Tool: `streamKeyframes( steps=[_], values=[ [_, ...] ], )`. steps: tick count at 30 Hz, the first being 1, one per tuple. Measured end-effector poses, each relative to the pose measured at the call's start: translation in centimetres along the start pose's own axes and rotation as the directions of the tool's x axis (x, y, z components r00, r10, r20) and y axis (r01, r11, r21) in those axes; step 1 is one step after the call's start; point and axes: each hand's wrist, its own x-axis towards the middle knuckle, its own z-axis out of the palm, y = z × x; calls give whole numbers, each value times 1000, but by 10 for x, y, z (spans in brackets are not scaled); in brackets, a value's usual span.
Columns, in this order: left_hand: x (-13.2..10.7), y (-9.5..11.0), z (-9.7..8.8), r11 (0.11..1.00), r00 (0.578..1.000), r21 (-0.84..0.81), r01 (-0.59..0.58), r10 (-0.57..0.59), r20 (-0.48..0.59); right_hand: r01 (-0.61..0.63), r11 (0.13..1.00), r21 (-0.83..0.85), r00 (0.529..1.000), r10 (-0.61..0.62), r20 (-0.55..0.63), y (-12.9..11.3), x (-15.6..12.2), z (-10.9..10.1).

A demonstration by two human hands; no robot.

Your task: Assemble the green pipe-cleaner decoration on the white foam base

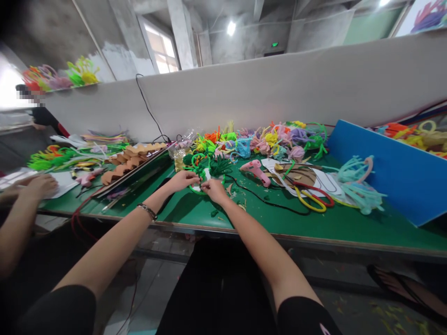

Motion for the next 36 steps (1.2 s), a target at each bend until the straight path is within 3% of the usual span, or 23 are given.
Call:
streamKeyframes(
  steps=[9, 23, 36],
  values=[
    [2, -3, -2, 999, 1000, -40, -3, 2, -20, 0, 1000, -20, 996, 2, 94, 6, -1, -3],
    [5, -2, 1, 991, 999, -131, 15, -22, -48, -2, 999, -35, 994, 6, 106, 6, -1, -2],
    [2, -6, 3, 939, 988, -330, 95, -130, -85, 26, 991, -128, 995, -14, 95, 3, 2, 1]
  ],
)
